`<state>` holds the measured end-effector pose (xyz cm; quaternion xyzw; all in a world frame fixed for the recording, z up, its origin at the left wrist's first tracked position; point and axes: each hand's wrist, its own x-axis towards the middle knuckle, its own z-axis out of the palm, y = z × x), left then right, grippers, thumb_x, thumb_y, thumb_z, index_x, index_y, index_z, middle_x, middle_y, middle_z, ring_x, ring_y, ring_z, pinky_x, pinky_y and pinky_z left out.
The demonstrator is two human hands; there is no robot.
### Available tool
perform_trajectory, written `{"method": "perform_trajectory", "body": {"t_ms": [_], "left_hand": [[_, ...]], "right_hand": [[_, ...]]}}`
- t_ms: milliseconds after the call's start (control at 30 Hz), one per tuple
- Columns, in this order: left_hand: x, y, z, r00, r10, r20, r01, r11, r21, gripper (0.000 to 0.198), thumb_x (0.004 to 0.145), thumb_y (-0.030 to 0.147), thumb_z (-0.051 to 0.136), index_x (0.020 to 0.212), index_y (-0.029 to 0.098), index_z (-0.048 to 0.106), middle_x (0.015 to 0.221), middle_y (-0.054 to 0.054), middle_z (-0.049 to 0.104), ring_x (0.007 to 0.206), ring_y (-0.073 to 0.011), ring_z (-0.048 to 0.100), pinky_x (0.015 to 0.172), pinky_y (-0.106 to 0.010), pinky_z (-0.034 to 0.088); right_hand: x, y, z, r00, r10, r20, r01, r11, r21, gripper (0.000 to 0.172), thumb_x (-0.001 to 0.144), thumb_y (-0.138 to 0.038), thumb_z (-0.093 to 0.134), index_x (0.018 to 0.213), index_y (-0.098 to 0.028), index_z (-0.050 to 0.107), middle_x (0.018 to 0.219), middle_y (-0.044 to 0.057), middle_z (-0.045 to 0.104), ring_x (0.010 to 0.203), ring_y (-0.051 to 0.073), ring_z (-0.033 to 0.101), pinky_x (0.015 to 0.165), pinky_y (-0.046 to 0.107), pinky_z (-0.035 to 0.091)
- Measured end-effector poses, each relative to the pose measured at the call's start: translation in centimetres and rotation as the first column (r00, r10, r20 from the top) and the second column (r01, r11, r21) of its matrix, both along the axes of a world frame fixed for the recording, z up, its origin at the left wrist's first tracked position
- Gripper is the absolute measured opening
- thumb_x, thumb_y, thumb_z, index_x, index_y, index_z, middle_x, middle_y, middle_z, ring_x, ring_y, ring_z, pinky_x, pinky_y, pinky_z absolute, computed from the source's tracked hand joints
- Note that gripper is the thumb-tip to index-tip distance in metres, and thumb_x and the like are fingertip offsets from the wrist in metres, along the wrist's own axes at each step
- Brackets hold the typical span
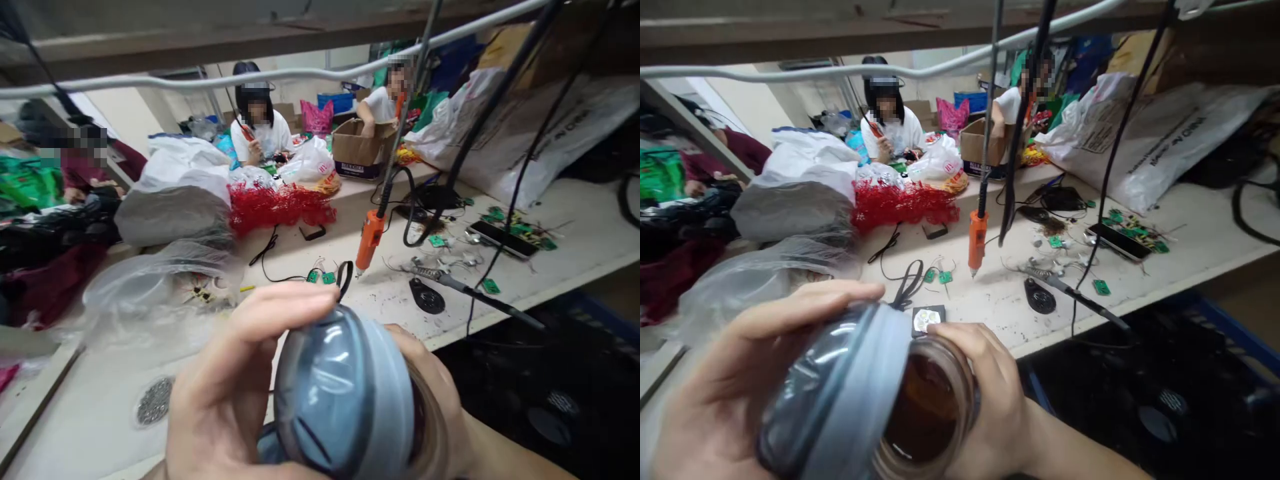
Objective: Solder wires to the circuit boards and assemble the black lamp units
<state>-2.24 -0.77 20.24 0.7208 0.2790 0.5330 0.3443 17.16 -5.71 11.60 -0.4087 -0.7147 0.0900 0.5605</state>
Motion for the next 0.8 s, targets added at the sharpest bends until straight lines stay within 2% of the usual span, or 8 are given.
{"method": "perform_trajectory", "body": {"t_ms": [100,200,300,400,533,633,700,800], "left_hand": [[1.1,-0.1,0.3,0.983,-0.055,-0.178,0.077,0.990,0.117,0.055,0.076,0.057,0.081,0.119,0.024,0.072,0.121,-0.012,0.072,0.113,-0.0317,0.068,0.088,-0.039,0.061],[1.8,0.1,0.5,0.940,-0.096,-0.328,0.172,0.962,0.213,0.052,0.079,0.053,0.080,0.120,0.023,0.072,0.123,-0.013,0.072,0.112,-0.0312,0.068,0.088,-0.038,0.060],[2.2,0.7,0.2,0.907,-0.107,-0.408,0.243,0.923,0.299,0.051,0.080,0.046,0.081,0.125,0.025,0.071,0.127,-0.012,0.070,0.112,-0.0298,0.068,0.089,-0.037,0.059],[2.6,1.2,0.0,0.882,-0.151,-0.446,0.309,0.900,0.307,0.057,0.079,0.044,0.082,0.131,0.025,0.068,0.130,-0.012,0.069,0.112,-0.0301,0.068,0.089,-0.037,0.059],[3.5,1.7,0.1,0.856,-0.261,-0.447,0.412,0.866,0.284,0.057,0.080,0.045,0.080,0.132,0.026,0.068,0.134,-0.012,0.068,0.114,-0.0312,0.068,0.093,-0.040,0.058],[4.5,1.9,0.2,0.802,-0.401,-0.442,0.537,0.809,0.239,0.053,0.081,0.048,0.079,0.129,0.028,0.070,0.133,-0.011,0.069,0.112,-0.0309,0.069,0.096,-0.041,0.056],[5.4,1.7,0.0,0.771,-0.495,-0.400,0.597,0.781,0.182,0.049,0.084,0.051,0.075,0.128,0.029,0.071,0.132,-0.010,0.070,0.114,-0.0303,0.068,0.098,-0.041,0.056],[6.7,1.1,-0.2,0.774,-0.568,-0.280,0.610,0.787,0.092,0.049,0.087,0.054,0.071,0.131,0.031,0.069,0.135,-0.009,0.068,0.119,-0.0304,0.067,0.101,-0.040,0.055]], "right_hand": [[0.0,0.0,-0.3,0.999,-0.016,-0.028,0.017,0.999,0.028,0.067,0.087,-0.053,0.067,0.142,-0.021,0.046,0.113,0.010,0.067,0.096,0.028,0.071,0.084,0.040,0.063],[0.2,-0.3,-0.6,0.996,-0.089,-0.025,0.089,0.996,0.009,0.059,0.089,-0.049,0.064,0.138,-0.021,0.047,0.112,0.010,0.066,0.100,0.027,0.070,0.087,0.040,0.061],[0.3,-0.8,-1.0,0.988,-0.156,-0.021,0.156,0.988,-0.006,0.054,0.087,-0.043,0.067,0.133,-0.023,0.047,0.112,0.008,0.066,0.100,0.026,0.070,0.088,0.039,0.061],[0.4,-1.3,-1.6,0.972,-0.226,-0.059,0.223,0.973,-0.051,0.055,0.083,-0.043,0.070,0.130,-0.025,0.049,0.112,0.006,0.067,0.097,0.025,0.070,0.088,0.040,0.061],[0.9,-2.0,-2.0,0.968,-0.200,-0.154,0.196,0.980,-0.045,0.070,0.076,-0.054,0.078,0.132,-0.024,0.049,0.112,0.008,0.069,0.097,0.029,0.071,0.088,0.044,0.061],[1.9,-2.4,-1.8,0.977,-0.124,-0.176,0.125,0.992,-0.006,0.080,0.069,-0.052,0.086,0.134,-0.027,0.048,0.111,0.006,0.070,0.094,0.029,0.072,0.086,0.042,0.062],[2.8,-2.8,-1.5,0.983,-0.081,-0.166,0.077,0.997,-0.029,0.086,0.062,-0.048,0.090,0.134,-0.029,0.049,0.112,0.005,0.070,0.095,0.028,0.073,0.088,0.040,0.062],[4.2,-3.7,-0.9,0.983,-0.028,-0.179,0.016,0.997,-0.071,0.100,0.052,-0.048,0.096,0.138,-0.033,0.047,0.112,0.001,0.070,0.094,0.026,0.073,0.088,0.037,0.063]]}}
